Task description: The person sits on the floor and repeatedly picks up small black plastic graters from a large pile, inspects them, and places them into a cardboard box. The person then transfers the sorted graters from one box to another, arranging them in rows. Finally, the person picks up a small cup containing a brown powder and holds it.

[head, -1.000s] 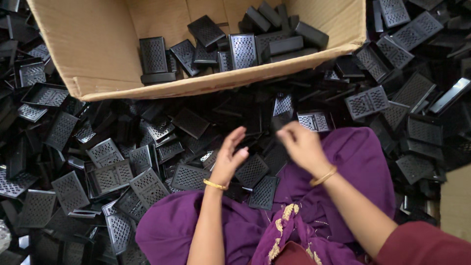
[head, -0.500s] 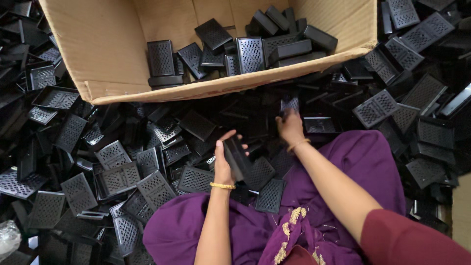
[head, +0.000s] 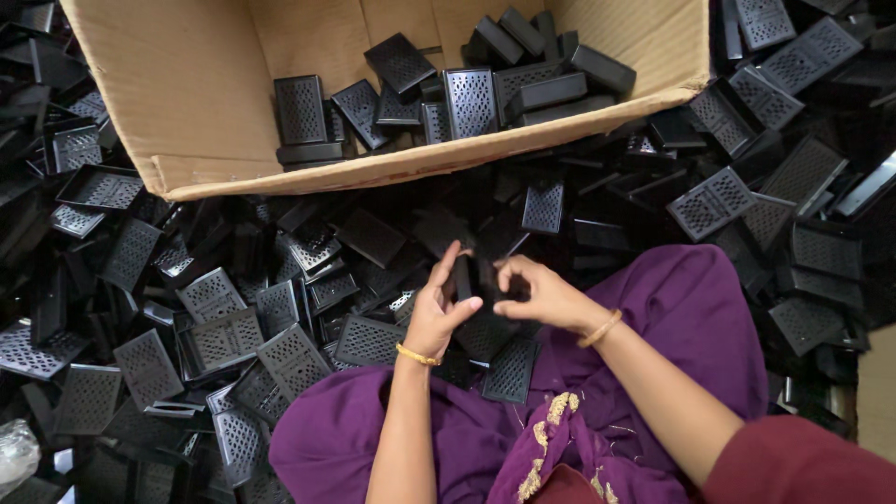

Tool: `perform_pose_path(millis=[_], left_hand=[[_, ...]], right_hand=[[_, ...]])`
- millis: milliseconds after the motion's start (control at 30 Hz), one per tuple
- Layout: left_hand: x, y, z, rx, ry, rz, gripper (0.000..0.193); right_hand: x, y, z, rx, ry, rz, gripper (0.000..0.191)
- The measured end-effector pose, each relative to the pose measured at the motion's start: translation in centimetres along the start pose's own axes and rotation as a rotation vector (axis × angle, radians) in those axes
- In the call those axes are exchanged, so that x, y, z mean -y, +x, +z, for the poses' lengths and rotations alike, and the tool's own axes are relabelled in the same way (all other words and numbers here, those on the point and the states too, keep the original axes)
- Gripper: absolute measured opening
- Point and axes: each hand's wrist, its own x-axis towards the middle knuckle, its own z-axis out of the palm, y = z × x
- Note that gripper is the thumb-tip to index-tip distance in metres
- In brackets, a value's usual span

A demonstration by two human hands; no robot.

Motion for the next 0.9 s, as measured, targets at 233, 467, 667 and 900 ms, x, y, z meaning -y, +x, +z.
perform_pose_path(millis=[233, 467, 667, 900], left_hand=[[-0.8, -0.2, 0.0, 0.079, -0.043, -0.012, 0.099], [-0.6, -0.2, -0.1, 0.131, 0.054, 0.009, 0.102], [-0.8, -0.1, -0.3, 0.156, 0.032, -0.007, 0.101], [-1.4, -0.3, 0.0, 0.163, 0.017, -0.036, 0.099]], right_hand=[[2.6, -1.1, -0.4, -0.064, -0.270, 0.029, 0.087], [3.9, -1.6, -0.3, -0.037, -0.377, -0.117, 0.086], [4.5, -1.6, -0.6, -0.025, -0.276, -0.038, 0.084], [4.4, -1.9, -1.1, -0.043, -0.384, -0.128, 0.083]])
